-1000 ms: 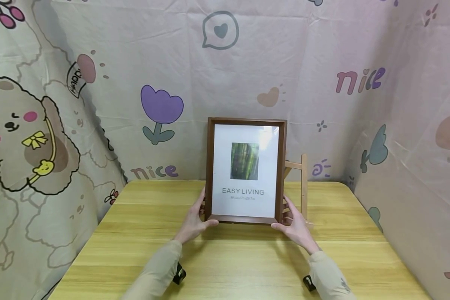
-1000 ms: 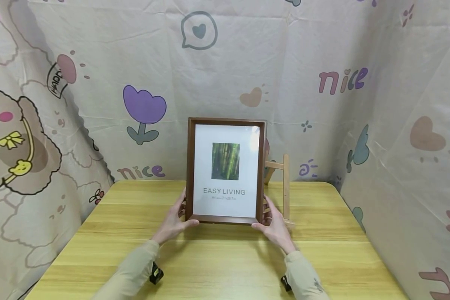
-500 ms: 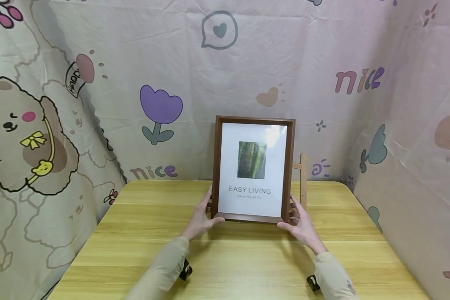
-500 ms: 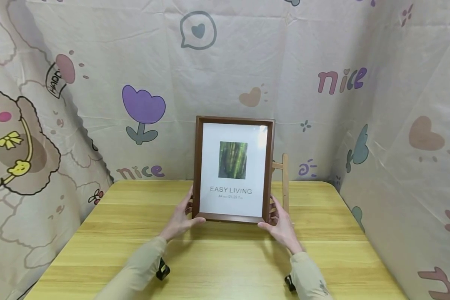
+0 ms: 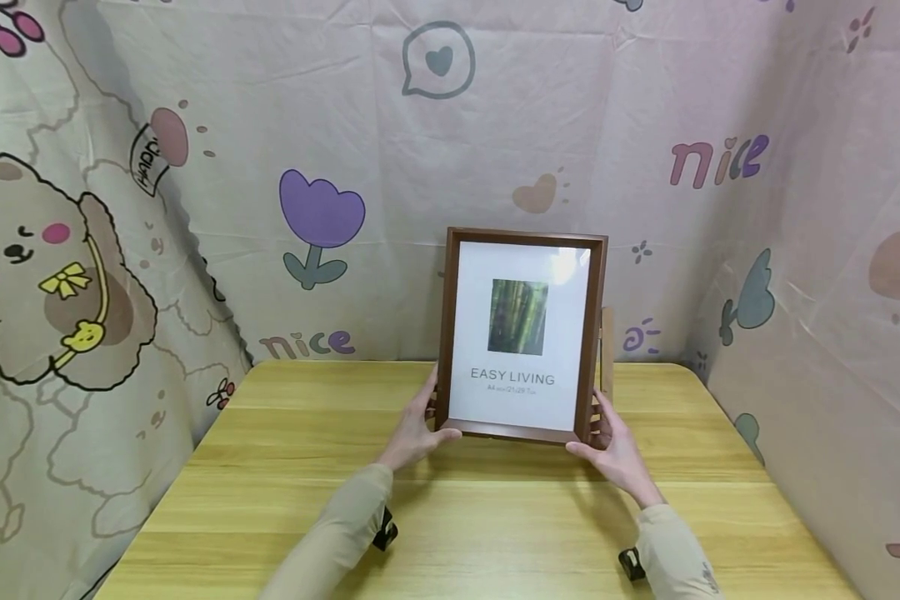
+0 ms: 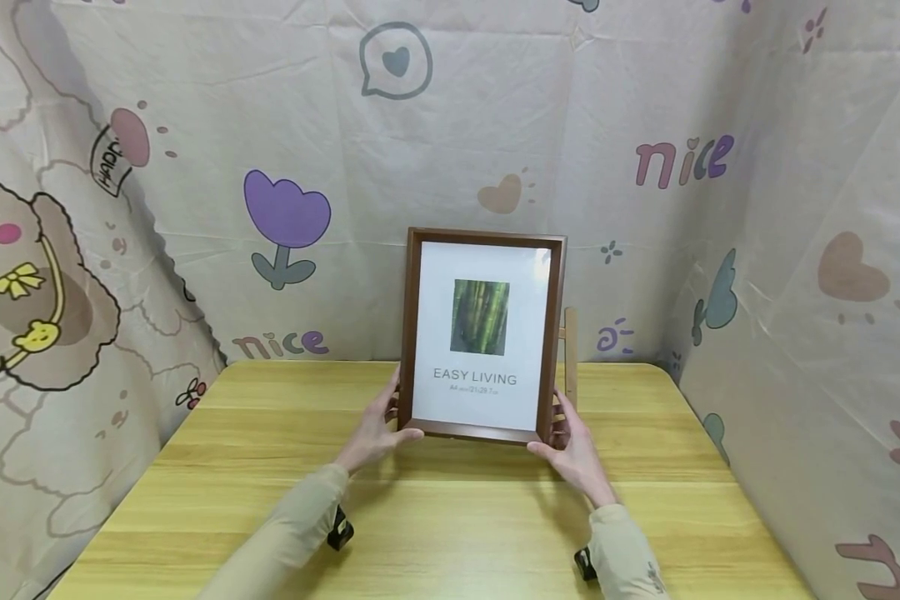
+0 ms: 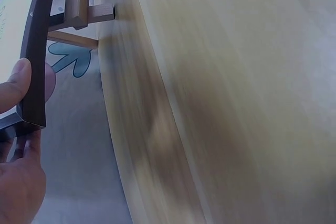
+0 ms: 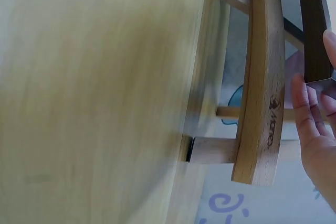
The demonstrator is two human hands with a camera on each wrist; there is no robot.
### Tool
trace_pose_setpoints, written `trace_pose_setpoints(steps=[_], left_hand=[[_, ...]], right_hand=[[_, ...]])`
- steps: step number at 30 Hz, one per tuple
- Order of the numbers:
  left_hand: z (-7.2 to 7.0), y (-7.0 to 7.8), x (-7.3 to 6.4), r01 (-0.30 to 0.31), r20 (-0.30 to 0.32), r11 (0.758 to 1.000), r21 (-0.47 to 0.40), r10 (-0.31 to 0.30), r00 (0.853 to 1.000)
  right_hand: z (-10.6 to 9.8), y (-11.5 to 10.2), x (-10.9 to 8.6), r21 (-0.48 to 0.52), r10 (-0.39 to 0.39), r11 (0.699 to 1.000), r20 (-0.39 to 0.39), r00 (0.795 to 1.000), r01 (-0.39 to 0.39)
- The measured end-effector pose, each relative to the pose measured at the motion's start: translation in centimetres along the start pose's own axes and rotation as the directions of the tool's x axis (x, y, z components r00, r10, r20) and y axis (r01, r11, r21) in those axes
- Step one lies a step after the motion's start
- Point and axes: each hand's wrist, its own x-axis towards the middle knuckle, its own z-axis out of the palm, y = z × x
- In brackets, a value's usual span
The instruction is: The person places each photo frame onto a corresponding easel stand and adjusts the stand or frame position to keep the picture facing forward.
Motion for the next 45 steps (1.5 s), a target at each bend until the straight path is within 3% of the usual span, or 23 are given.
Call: trace_pose_setpoints(steps=[11, 15, 33, 45], left_hand=[[1.2, 0.3, 1.2, 0.01, 0.022, 0.998, -0.062, -0.009, 1.0], [1.7, 0.4, 1.7, 0.008, 0.038, 0.995, -0.102, -0.004, 0.999], [3.7, 0.6, 3.6, -0.01, 0.073, 0.991, -0.132, 0.02, 0.997], [5.1, 0.8, 4.4, -0.043, 0.069, 0.992, -0.117, 0.051, 0.996]], right_hand=[[-1.4, 0.1, -0.2, -0.049, 0.048, 0.998, -0.014, 0.999, -0.049], [-1.8, 0.1, -0.3, -0.023, 0.038, 0.999, -0.018, 0.999, -0.038], [-3.1, 1.2, -0.7, 0.064, -0.011, 0.998, -0.038, 0.999, 0.013], [-3.4, 1.9, -1.1, 0.128, -0.038, 0.991, -0.05, 0.998, 0.044]])
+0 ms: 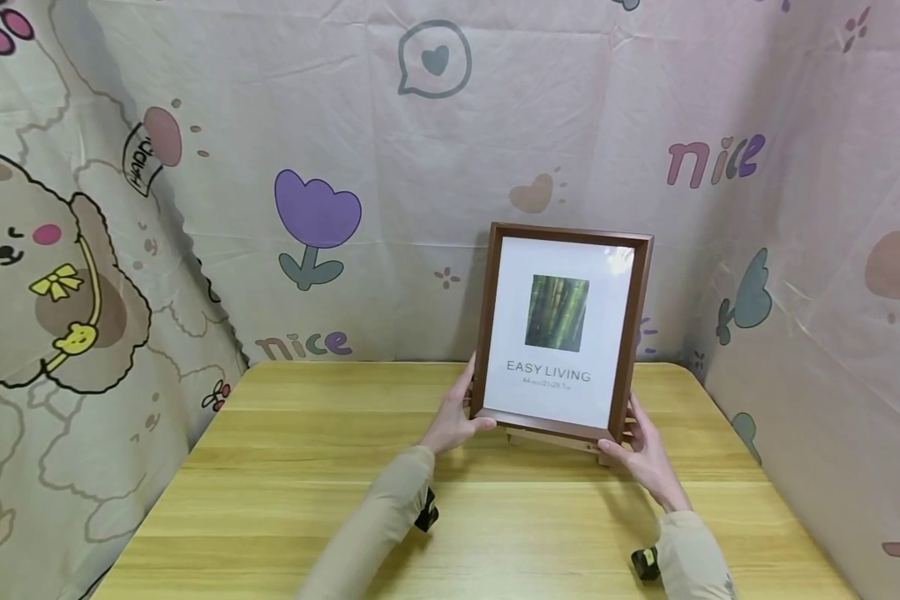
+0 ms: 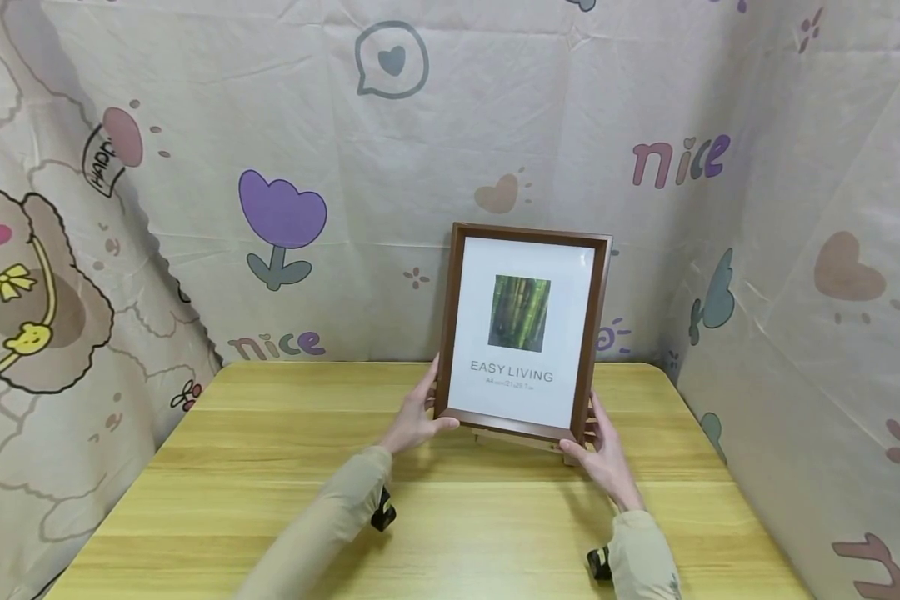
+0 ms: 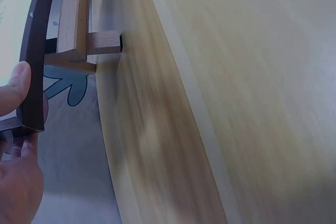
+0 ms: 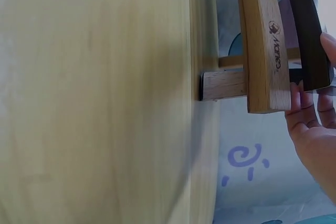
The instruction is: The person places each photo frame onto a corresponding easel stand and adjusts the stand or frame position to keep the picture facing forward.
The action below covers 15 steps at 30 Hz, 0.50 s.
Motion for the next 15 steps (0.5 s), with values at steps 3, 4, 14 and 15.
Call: trace_pose_setpoints(steps=[3, 4, 14, 15], left_hand=[[0.3, 0.1, 0.1, 0.011, 0.006, 1.0, -0.006, -0.011, 1.0], [0.4, 0.1, 0.2, 0.011, 0.005, 1.0, -0.007, -0.011, 1.0], [1.4, 0.5, 0.7, 0.067, -0.007, 0.997, -0.041, -0.067, 0.998], [1.6, 0.5, 0.7, 0.078, -0.008, 0.996, -0.048, -0.078, 0.997]], right_hand=[[-0.2, 0.1, -0.1, -0.002, 0.0, 1.0, -0.002, 1.0, 0.0], [-0.3, 0.2, -0.1, -0.005, 0.001, 1.0, -0.002, 1.0, -0.001], [-0.5, 0.2, -0.2, -0.037, 0.035, 0.999, -0.053, 0.998, -0.037], [-0.6, 0.2, -0.2, -0.041, 0.047, 0.998, -0.061, 0.997, -0.05]])
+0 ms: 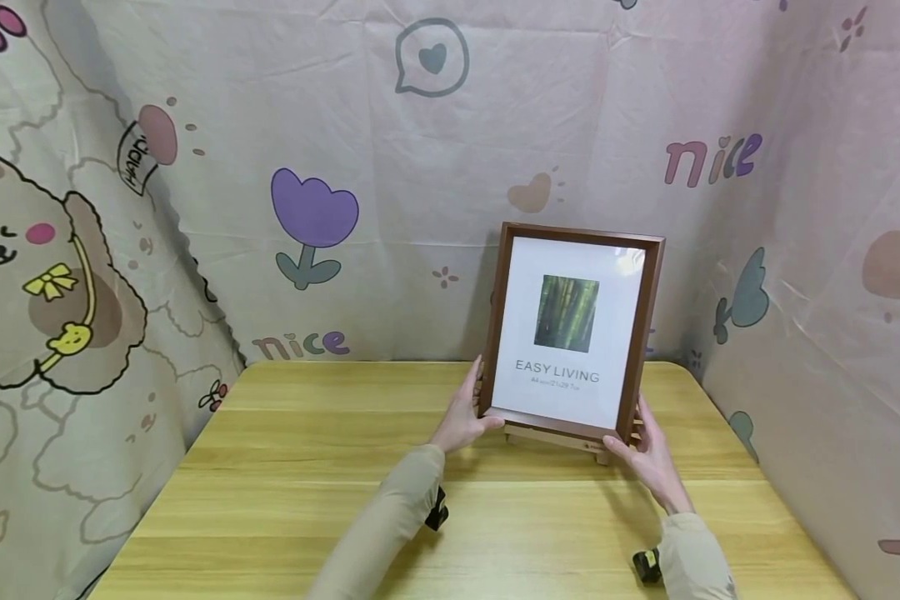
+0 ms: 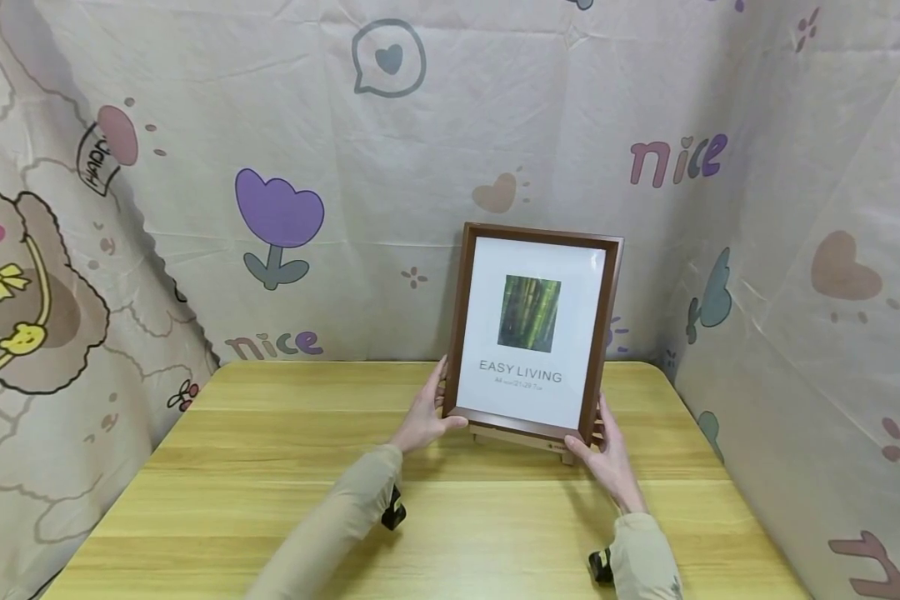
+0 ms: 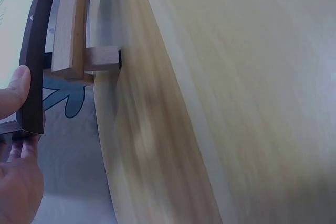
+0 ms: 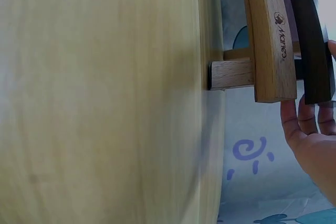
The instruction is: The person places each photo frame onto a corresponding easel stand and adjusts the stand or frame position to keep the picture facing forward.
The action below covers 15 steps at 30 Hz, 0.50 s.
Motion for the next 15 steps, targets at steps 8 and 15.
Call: trace_pose_setpoints(steps=[8, 15], left_hand=[[0.8, 0.1, 0.3, 0.061, -0.014, 0.998, 0.011, -0.061, 0.998], [1.6, -0.3, 0.6, 0.039, -0.009, 0.999, 0.007, -0.039, 0.999]], right_hand=[[-0.1, 0.3, -0.1, -0.056, 0.043, 0.997, -0.03, 0.999, -0.044], [-0.1, 0.6, -0.2, -0.084, 0.04, 0.995, -0.073, 0.996, -0.047]])
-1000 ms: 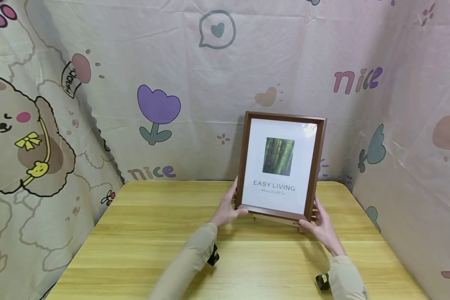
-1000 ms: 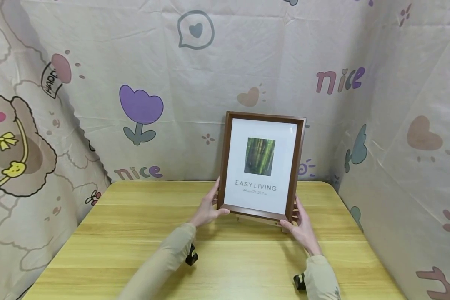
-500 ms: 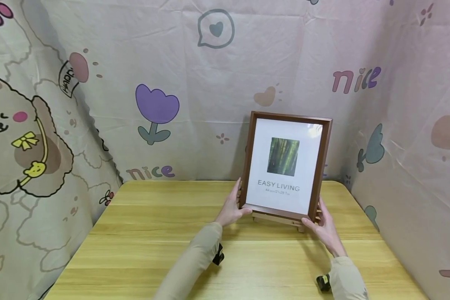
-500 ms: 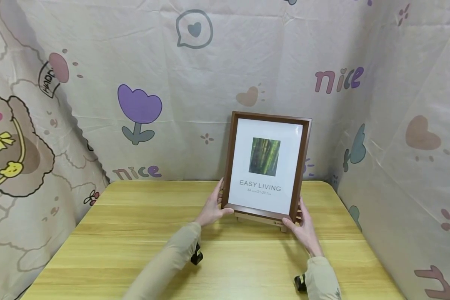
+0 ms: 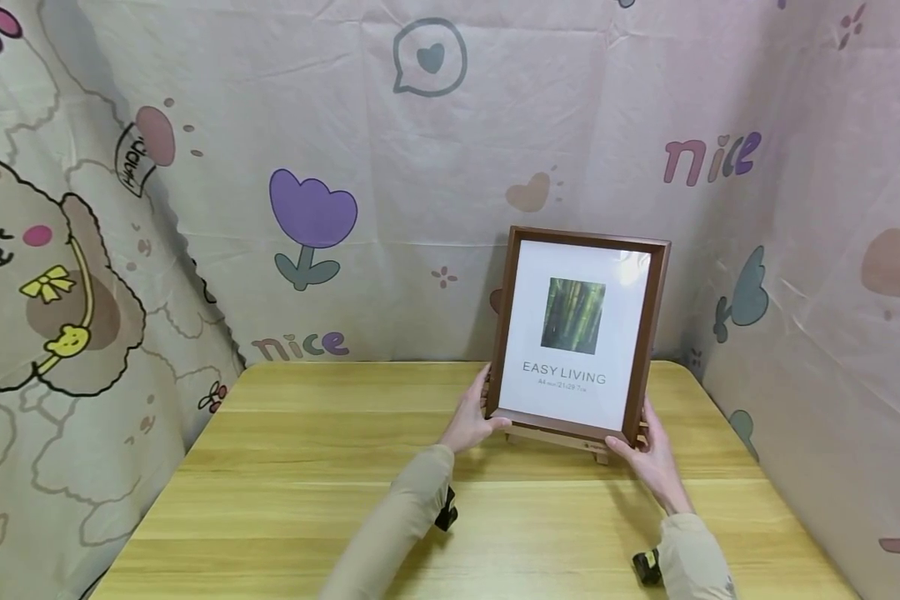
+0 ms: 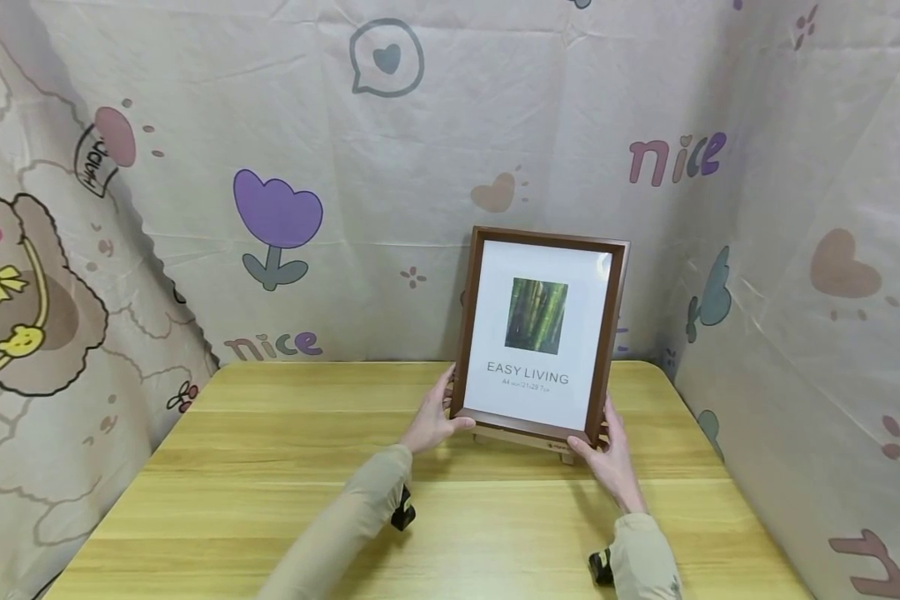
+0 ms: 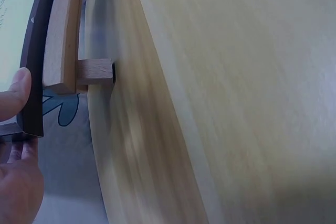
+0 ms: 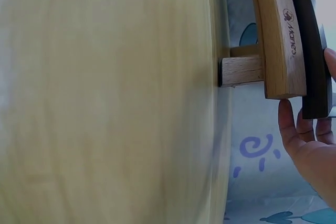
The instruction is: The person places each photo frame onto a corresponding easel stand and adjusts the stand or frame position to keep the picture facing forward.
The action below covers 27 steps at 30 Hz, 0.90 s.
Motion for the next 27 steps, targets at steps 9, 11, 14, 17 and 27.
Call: trace_pose_setpoints(steps=[9, 11, 14, 17, 27], left_hand=[[0.72, -0.3, 0.28, -0.009, -0.014, 1.0, -0.026, 0.009, 1.0], [0.79, -0.32, 0.35, -0.004, -0.017, 1.0, -0.026, 0.004, 1.0], [0.81, -0.29, 0.43, 0.013, -0.016, 0.999, -0.032, -0.013, 1.0], [0.75, -0.3, 0.41, 0.044, -0.003, 0.998, -0.04, -0.044, 0.999], [0.69, -0.88, -0.25, 0.138, 0.08, 0.99, -0.036, -0.135, 0.988]], right_hand=[[-0.04, 0.27, 0.11, -0.054, 0.042, 0.998, -0.004, 0.999, -0.042], [-0.04, 0.28, 0.15, -0.062, 0.05, 0.997, -0.003, 0.999, -0.05], [-0.07, 0.23, 0.24, -0.083, 0.06, 0.995, -0.009, 0.998, -0.06], [-0.15, 0.18, 0.24, -0.097, 0.087, 0.992, 0.005, 0.996, -0.086], [-0.07, 0.04, -0.01, -0.109, 0.266, 0.961, 0.105, 0.958, -0.254]])
